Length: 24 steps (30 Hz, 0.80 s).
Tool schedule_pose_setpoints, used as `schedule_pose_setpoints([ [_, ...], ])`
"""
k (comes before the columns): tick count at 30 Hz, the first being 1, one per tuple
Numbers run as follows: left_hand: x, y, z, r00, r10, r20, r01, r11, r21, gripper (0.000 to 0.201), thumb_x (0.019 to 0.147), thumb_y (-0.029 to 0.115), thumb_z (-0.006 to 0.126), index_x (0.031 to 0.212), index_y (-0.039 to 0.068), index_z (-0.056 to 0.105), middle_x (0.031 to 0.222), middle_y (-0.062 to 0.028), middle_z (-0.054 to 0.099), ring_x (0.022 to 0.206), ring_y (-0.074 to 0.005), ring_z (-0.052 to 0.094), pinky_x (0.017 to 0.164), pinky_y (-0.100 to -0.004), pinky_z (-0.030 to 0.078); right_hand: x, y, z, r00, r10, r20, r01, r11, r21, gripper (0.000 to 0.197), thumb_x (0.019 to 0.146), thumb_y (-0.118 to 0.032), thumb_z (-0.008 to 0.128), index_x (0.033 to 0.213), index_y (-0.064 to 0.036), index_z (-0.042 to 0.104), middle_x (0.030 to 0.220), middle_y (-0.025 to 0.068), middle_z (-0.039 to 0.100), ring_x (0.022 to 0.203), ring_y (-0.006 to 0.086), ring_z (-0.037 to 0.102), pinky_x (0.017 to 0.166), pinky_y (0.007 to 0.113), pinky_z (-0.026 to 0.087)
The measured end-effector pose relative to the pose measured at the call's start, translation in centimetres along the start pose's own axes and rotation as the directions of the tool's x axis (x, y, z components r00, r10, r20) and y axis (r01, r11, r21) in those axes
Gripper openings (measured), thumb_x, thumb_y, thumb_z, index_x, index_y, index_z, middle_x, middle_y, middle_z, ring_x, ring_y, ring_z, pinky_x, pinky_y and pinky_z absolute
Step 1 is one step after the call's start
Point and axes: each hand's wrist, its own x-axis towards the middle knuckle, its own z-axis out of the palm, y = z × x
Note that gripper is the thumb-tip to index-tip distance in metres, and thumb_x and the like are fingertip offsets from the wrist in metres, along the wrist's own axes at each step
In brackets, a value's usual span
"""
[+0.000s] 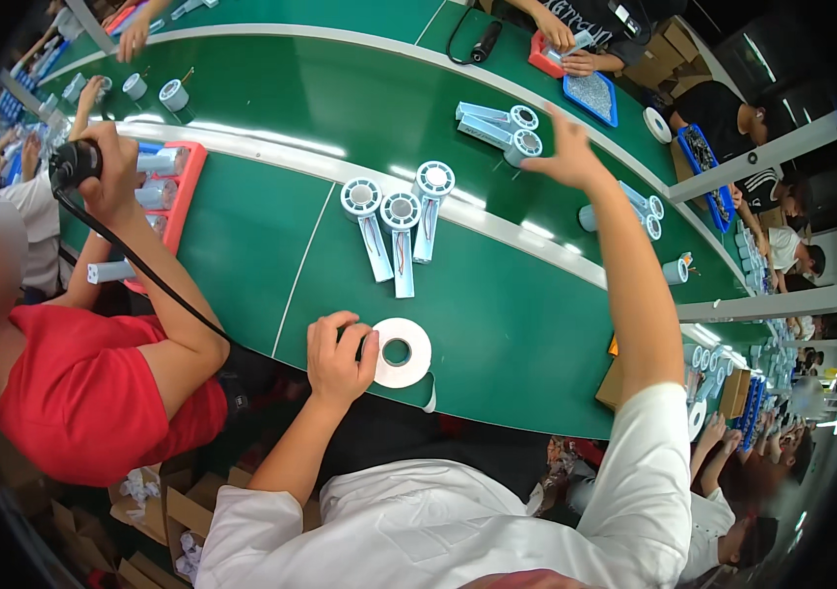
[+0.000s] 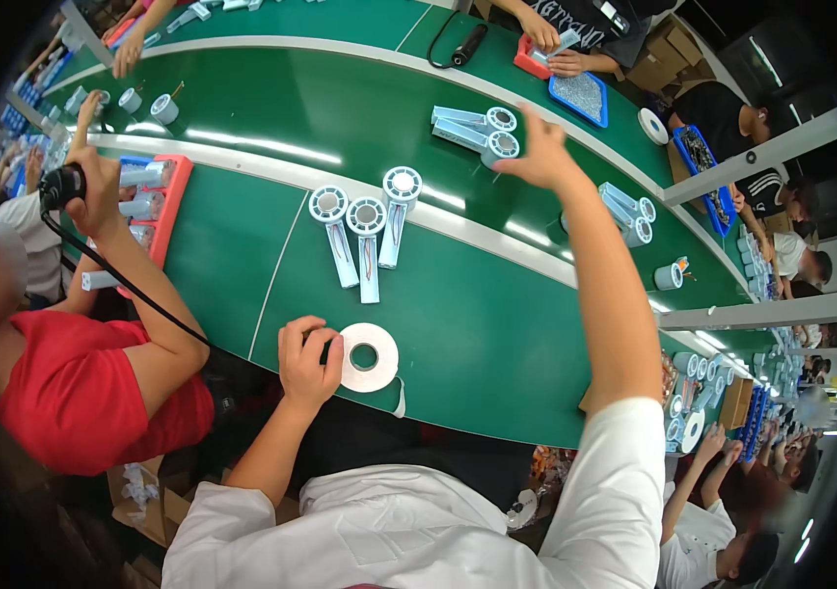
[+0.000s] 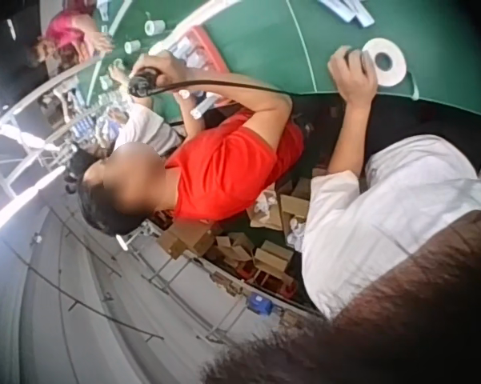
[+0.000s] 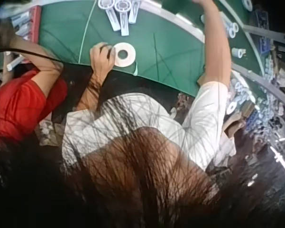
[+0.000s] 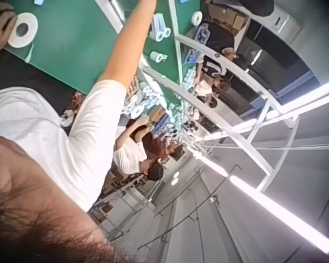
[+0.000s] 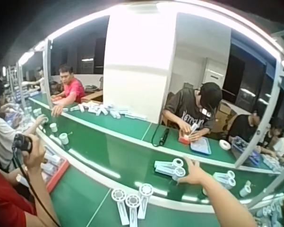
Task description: Applying adhesive tape to small orange electronic components at a factory assembly line.
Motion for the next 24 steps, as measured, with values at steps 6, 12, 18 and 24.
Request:
schedule_pose_setpoints([
  [6,0.5,0.3,0.8,1.0,-0.004,-0.022,0.004,1.0,0.002,0.01,0.082,0.005,0.076,0.089,0.005,0.07,0.106,-0.0081,0.065,0.082,-0.0256,0.058,0.073,-0.0343,0.049,5.7,-3.8,2.8,0.944,0.208,0.257,-0.175,0.974,-0.146,0.105,0.067,-0.012,0.087,0.157,-0.0333,0.038,0.161,0.0289,0.026,0.126,0.052,0.056,0.108,0.055,0.051],
  [12,-0.8,0.3,-0.2,0.998,-0.03,-0.049,0.03,1.0,-0.002,0.009,0.08,0.003,0.075,0.087,0.005,0.069,0.1,-0.0078,0.066,0.075,-0.0253,0.058,0.069,-0.0343,0.049,-1.7,-4.6,-1.7,0.893,-0.211,0.398,0.262,0.962,-0.077,0.09,0.065,0.009,0.077,0.141,-0.0305,0.051,0.152,0.0194,0.036,0.12,0.0466,0.06,0.101,0.05,0.056],
  [18,-0.4,-0.3,0.8,1.0,0.009,0.02,-0.009,1.0,-0.011,0.009,0.08,0.002,0.074,0.085,0.006,0.067,0.099,-0.0087,0.066,0.077,-0.0274,0.059,0.072,-0.0369,0.051,-12.9,-7.3,-0.2,0.692,-0.599,0.403,0.702,0.688,-0.182,0.074,0.077,0.011,0.07,0.136,-0.0331,0.058,0.156,0.0113,0.042,0.118,0.0341,0.064,0.096,0.044,0.057],
  [24,-0.3,0.0,-0.3,1.0,-0.001,-0.011,0.001,0.999,-0.05,0.007,0.085,0.002,0.073,0.089,0.003,0.068,0.097,-0.0088,0.066,0.077,-0.0254,0.059,0.069,-0.0353,0.05,-17.8,-6.3,-4.0,0.881,-0.468,0.071,0.474,0.87,-0.14,0.062,0.09,-0.016,0.072,0.147,-0.0305,0.051,0.137,0.0126,0.06,0.107,0.0326,0.069,0.089,0.042,0.058],
])
